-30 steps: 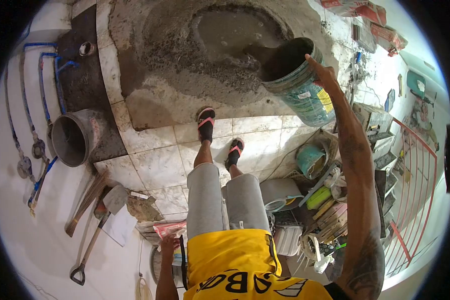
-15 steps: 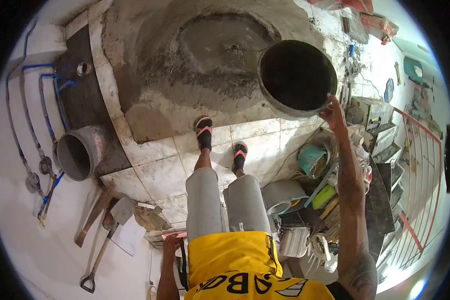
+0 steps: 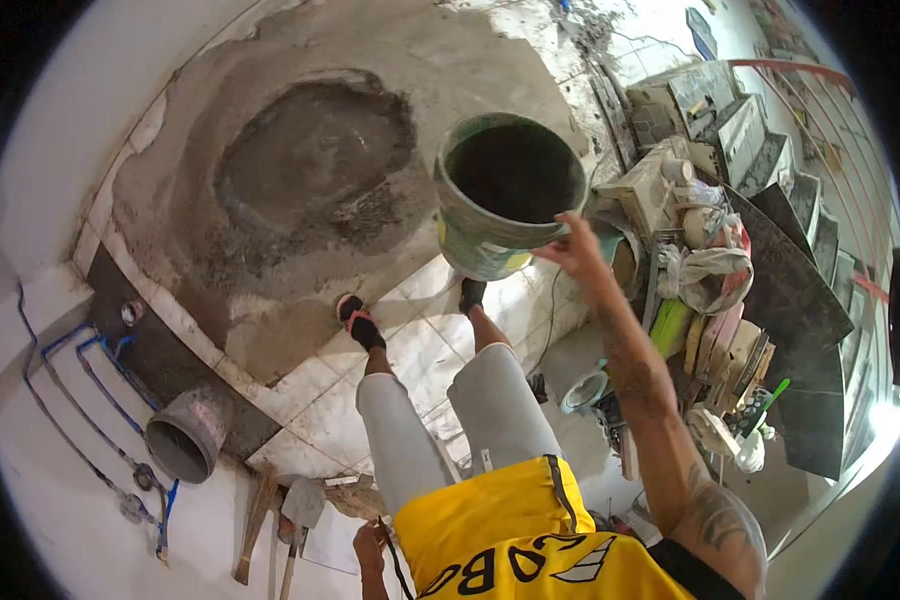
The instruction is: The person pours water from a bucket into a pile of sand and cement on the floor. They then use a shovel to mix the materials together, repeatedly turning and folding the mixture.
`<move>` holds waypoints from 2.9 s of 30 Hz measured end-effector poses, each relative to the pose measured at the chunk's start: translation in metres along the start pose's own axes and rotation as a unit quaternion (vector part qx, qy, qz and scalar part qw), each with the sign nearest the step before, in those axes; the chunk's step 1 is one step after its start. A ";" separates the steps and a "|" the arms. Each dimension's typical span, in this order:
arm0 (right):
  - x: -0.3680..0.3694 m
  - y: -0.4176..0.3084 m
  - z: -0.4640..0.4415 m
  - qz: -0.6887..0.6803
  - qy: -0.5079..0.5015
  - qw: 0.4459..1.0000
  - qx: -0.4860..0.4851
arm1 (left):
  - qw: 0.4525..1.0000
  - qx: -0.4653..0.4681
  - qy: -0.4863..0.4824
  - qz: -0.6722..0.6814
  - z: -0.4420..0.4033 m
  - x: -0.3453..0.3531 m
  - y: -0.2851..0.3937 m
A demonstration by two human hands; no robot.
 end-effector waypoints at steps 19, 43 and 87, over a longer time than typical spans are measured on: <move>-0.156 0.046 -0.125 -0.383 0.136 0.910 0.082 | 0.997 0.030 0.021 -0.064 0.122 0.200 0.030; -0.064 0.021 0.033 0.035 -0.106 0.987 0.112 | 0.913 0.375 -0.124 -0.098 0.099 0.423 0.255; 0.619 0.694 0.398 0.479 -0.478 0.711 0.190 | 0.878 -0.098 -0.042 0.466 -0.026 0.153 -0.304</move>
Point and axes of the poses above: each hand's wrist, its own z-axis away from the middle knuckle, its own x-axis out of the palm, y = z × x, the point moved 9 cm from there along -z, towards the middle knuckle, and after that the axes turned 1 degree about z, right-handed, at the moved point
